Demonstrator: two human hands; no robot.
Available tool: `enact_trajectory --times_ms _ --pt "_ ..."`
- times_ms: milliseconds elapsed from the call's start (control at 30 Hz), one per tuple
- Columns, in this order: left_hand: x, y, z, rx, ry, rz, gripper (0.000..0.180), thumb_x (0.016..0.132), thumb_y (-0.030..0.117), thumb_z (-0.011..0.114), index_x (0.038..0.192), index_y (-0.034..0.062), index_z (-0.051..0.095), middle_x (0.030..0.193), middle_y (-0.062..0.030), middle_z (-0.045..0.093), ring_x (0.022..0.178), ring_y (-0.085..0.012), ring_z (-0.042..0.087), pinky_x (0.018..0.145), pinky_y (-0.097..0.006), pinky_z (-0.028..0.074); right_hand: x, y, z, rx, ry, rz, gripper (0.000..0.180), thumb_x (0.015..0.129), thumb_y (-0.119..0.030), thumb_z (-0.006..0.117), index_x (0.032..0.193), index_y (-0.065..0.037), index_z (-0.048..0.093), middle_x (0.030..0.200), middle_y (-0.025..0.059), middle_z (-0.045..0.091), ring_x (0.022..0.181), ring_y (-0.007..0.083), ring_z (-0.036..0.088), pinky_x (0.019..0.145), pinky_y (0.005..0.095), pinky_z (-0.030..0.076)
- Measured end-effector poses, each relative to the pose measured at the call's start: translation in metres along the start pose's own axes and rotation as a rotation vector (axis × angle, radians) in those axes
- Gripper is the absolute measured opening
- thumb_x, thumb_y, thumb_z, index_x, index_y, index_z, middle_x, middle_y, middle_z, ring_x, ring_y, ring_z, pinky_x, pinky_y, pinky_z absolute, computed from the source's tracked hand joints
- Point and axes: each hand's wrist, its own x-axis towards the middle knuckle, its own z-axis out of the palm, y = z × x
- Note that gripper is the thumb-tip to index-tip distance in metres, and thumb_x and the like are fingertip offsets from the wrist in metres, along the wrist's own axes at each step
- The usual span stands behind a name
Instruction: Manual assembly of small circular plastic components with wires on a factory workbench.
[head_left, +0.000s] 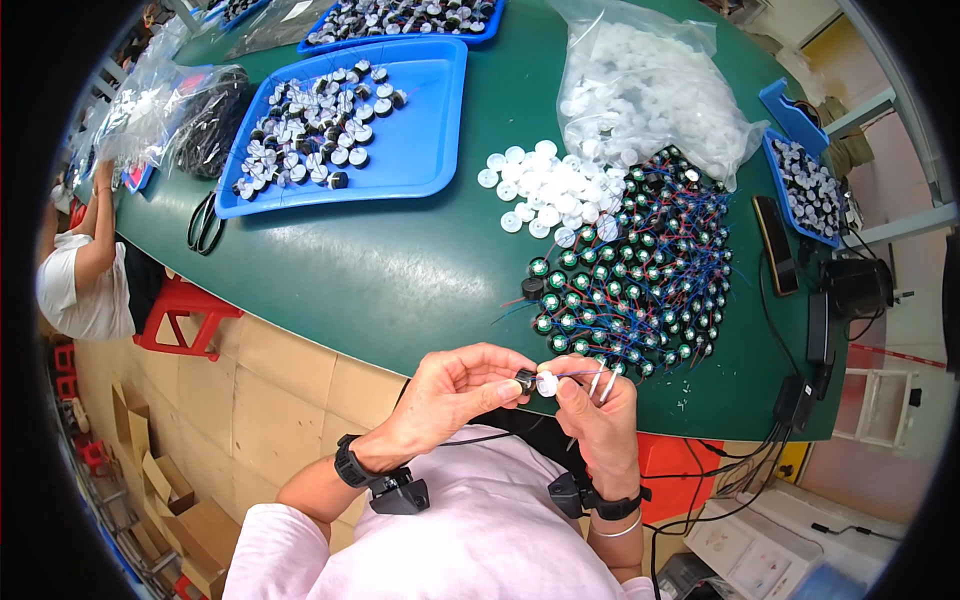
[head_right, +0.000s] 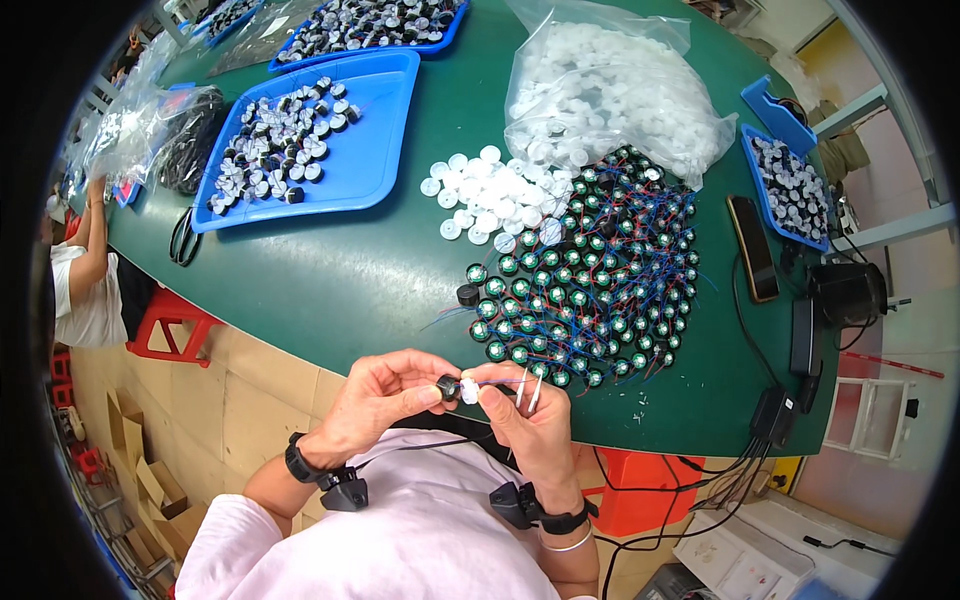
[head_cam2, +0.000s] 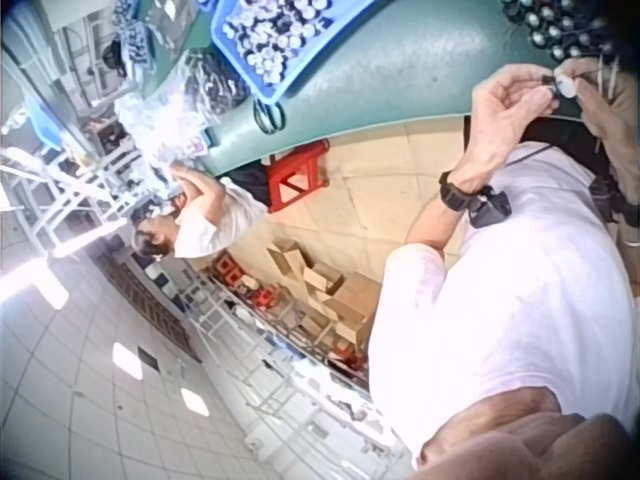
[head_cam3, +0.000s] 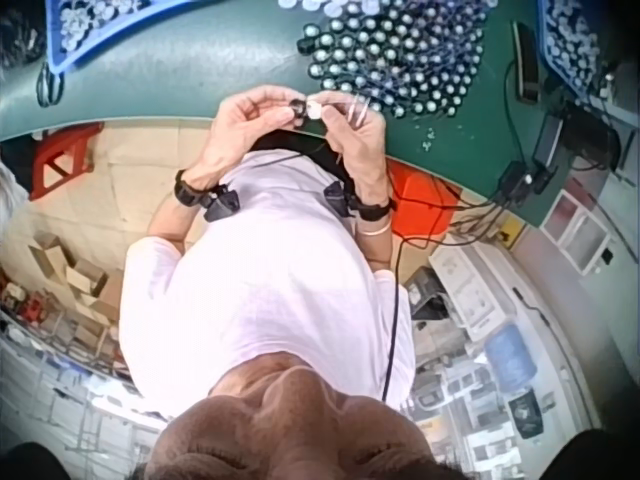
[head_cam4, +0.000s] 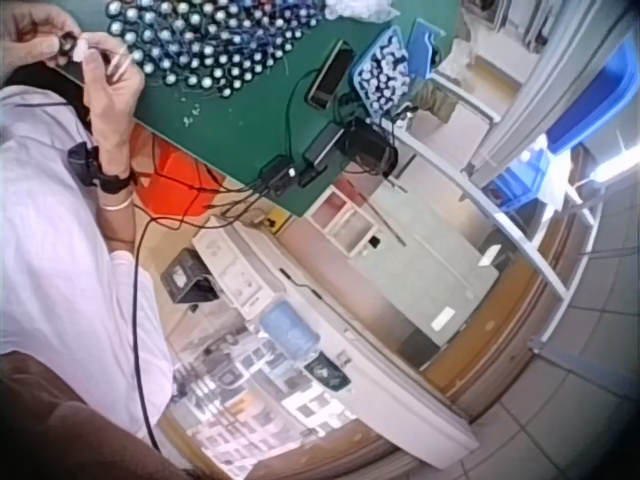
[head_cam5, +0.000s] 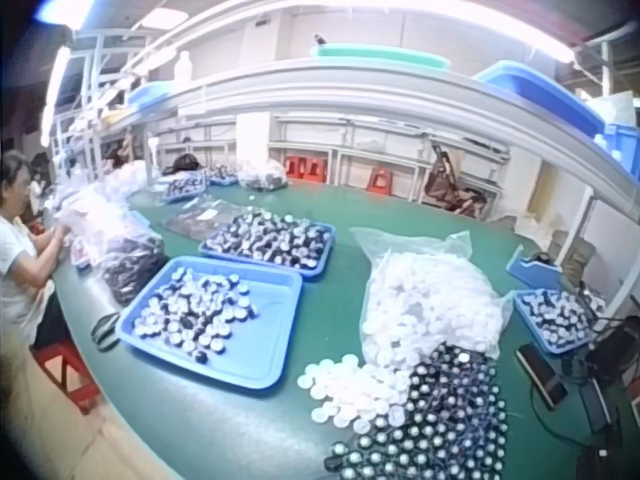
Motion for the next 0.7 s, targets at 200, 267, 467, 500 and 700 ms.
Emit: enact_trajectory --times_ms 200,267,467,500,700 --pt "0.0005 0.0031 0.0022 -0.015 0.016 -0.036 0.028 0.087 0.008 0.060 0.112 -0.0039 0.056 0.099 -0.0082 0.063 0.088 -0.0115 0.060 0.080 -0.025 0.050 0.0018 0.0037 -0.0009 0.086 0.005 0.003 0.020 0.088 -0.016 0.061 0.101 -0.001 0.059 0.073 -0.0020 0.055 0.044 -0.0018 0.031 0.038 0.0166 0.019" --pt "0.0010 0.0022 0.0013 -0.023 0.011 -0.041 0.028 0.087 0.008 0.060 0.112 -0.0039 0.056 0.098 -0.0084 0.063 0.088 -0.0113 0.061 0.080 -0.024 0.050 0.0025 0.0062 -0.0016 0.107 0.013 -0.002 0.020 0.087 -0.015 0.062 0.100 -0.001 0.057 0.076 -0.0006 0.057 0.044 -0.0018 0.030 0.038 0.0167 0.019" --pt "0.0027 -0.0021 -0.0025 -0.070 -0.009 -0.045 0.026 0.088 0.010 0.059 0.110 -0.0038 0.056 0.097 -0.0084 0.064 0.085 -0.0108 0.061 0.079 -0.024 0.050 0.0037 0.0045 -0.0034 0.137 0.000 0.049 0.021 0.087 -0.014 0.062 0.101 -0.001 0.056 0.079 0.0006 0.059 0.045 -0.0019 0.030 0.038 0.0168 0.018" --pt "0.0028 -0.0011 -0.0024 -0.067 -0.007 -0.043 0.026 0.088 0.010 0.059 0.110 -0.0037 0.056 0.097 -0.0084 0.064 0.085 -0.0109 0.061 0.078 -0.024 0.050 0.0039 0.0037 -0.0032 0.145 -0.001 0.056 0.023 0.086 -0.014 0.063 0.102 0.000 0.056 0.079 0.0006 0.059 0.045 -0.0019 0.031 0.038 0.0167 0.018" --pt "0.0035 -0.0024 -0.0028 -0.091 0.004 -0.027 0.027 0.088 0.011 0.059 0.110 -0.0036 0.056 0.097 -0.0085 0.064 0.087 -0.0112 0.061 0.078 -0.024 0.051 0.0042 0.0027 0.0008 0.131 -0.023 0.024 0.032 0.083 -0.011 0.067 0.110 0.001 0.054 0.085 0.0013 0.061 0.048 -0.0023 0.035 0.039 0.0153 0.021"
